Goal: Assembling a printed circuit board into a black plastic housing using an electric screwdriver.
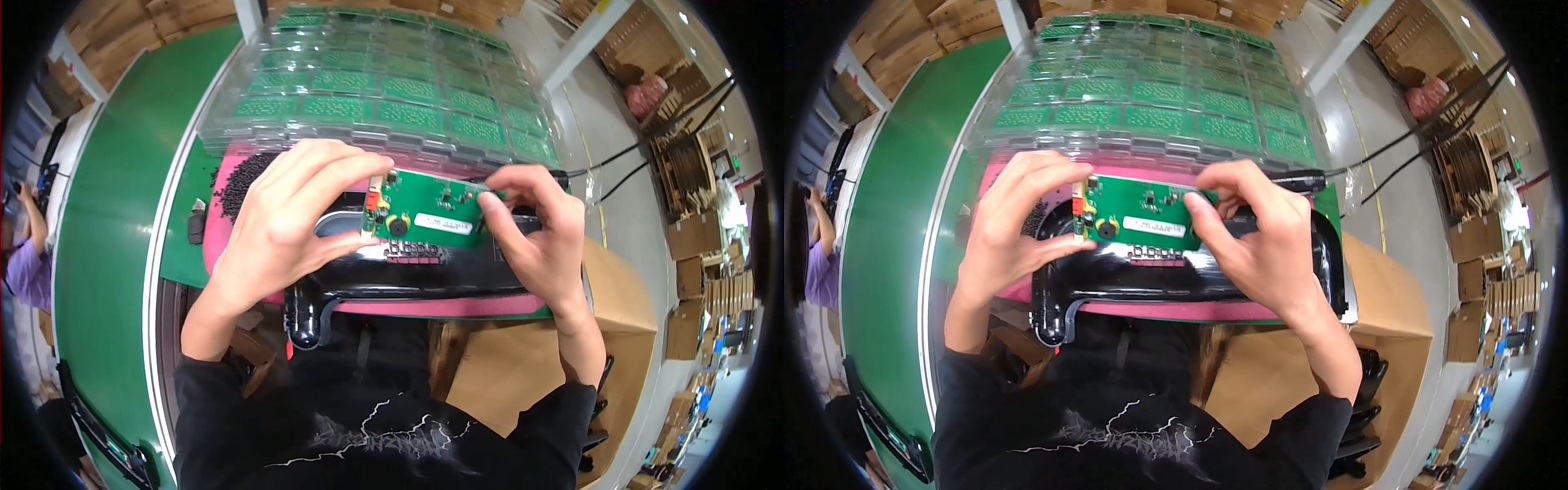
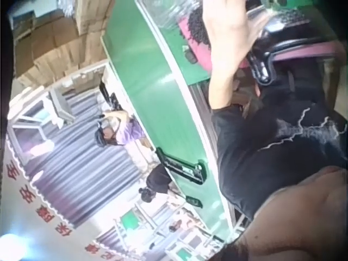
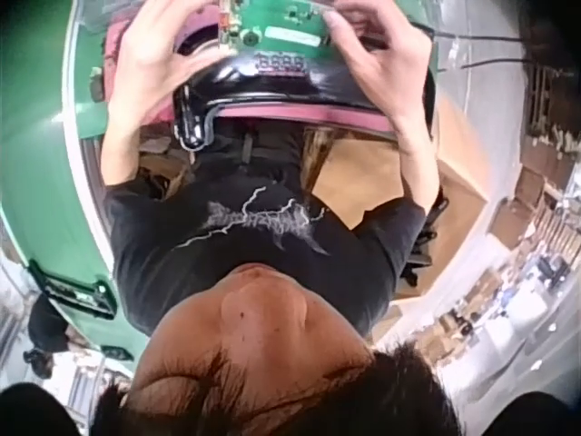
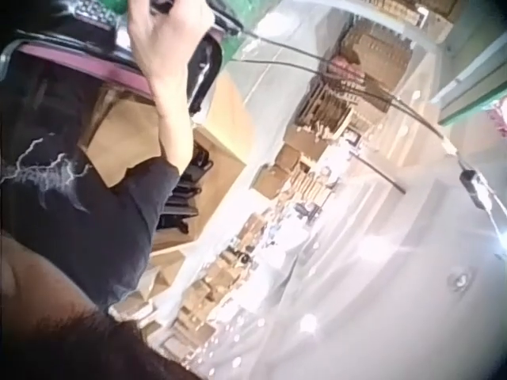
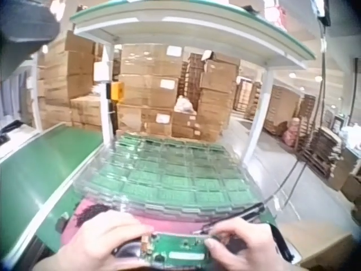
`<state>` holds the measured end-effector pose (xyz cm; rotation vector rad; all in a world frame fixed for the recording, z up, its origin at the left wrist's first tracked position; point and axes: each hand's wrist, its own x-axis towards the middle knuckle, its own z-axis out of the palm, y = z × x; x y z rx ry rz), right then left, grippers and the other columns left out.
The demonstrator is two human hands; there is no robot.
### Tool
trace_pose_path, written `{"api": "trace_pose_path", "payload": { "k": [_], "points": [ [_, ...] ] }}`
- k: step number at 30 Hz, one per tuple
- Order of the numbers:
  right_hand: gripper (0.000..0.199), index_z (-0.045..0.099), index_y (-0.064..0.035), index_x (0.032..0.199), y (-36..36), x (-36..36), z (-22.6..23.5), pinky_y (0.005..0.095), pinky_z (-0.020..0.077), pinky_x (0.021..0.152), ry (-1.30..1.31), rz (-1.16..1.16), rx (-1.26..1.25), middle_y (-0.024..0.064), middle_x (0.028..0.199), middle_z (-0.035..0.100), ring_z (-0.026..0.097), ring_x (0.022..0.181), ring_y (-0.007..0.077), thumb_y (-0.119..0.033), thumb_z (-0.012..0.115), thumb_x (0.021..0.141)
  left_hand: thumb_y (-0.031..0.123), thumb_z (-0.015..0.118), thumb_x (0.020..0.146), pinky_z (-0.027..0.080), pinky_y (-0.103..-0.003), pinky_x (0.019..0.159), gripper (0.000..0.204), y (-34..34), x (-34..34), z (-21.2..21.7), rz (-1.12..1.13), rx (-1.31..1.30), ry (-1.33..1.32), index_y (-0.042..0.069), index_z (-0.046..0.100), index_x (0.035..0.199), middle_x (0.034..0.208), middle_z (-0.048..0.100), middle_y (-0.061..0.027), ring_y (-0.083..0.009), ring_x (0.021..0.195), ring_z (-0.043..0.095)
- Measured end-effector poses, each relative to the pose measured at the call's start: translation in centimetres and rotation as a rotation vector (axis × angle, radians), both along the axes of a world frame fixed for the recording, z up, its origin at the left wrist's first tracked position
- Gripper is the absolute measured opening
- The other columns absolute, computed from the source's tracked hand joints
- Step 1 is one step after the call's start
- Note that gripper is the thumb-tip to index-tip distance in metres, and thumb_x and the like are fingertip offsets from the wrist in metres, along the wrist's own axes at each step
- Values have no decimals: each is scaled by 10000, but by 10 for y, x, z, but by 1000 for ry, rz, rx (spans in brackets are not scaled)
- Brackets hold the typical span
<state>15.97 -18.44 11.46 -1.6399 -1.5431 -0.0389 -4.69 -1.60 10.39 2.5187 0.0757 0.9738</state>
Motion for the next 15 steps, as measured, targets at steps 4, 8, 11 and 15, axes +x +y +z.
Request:
{"api": "trace_pose_path", "payload": {
  "k": [4, 8, 11, 15],
  "points": [
    [115, 606, 28, 990, -41, -7, -10, 228, 487, 628, 506, -29, -228, 53, 737, 652, 606, 661, 70, -9, 614, 881, 176, 857, 592, 490, -400, 873, 621, -10, 7, -12, -165, -98, 140, 8, 600, 1132, 1076, 625, -131, -313, 1005, 604],
    [538, 556, -1, 1114, -70, -11, -37, 295, 527, 776, 575, 154, -569, 104, 931, 662, 659, 842, 174, -171, 856, 701, 185, 850, 579, 503, -379, 845, 592, -20, -1, -49, -256, -273, 306, 17, 598, 1086, 1033, 628, -127, -289, 971, 625],
    [732, 497, -33, 1188, -70, -13, -63, 330, 517, 816, 369, 187, -551, 124, 1025, 635, 636, 873, 229, -255, 899, 619, 223, 830, 614, 505, -365, 841, 542, -20, -2, -64, -213, -394, 429, 34, 584, 1059, 1017, 625, -99, -264, 957, 631],
    [595, 560, -27, 1129, -44, 12, -90, 311, 498, 836, 311, 79, -432, 91, 950, 657, 628, 867, 194, -165, 865, 638, 277, 819, 618, 513, -355, 772, 533, -5, 13, -76, -91, -446, 611, 30, 574, 1021, 923, 617, -85, -238, 856, 636]
  ]
}}
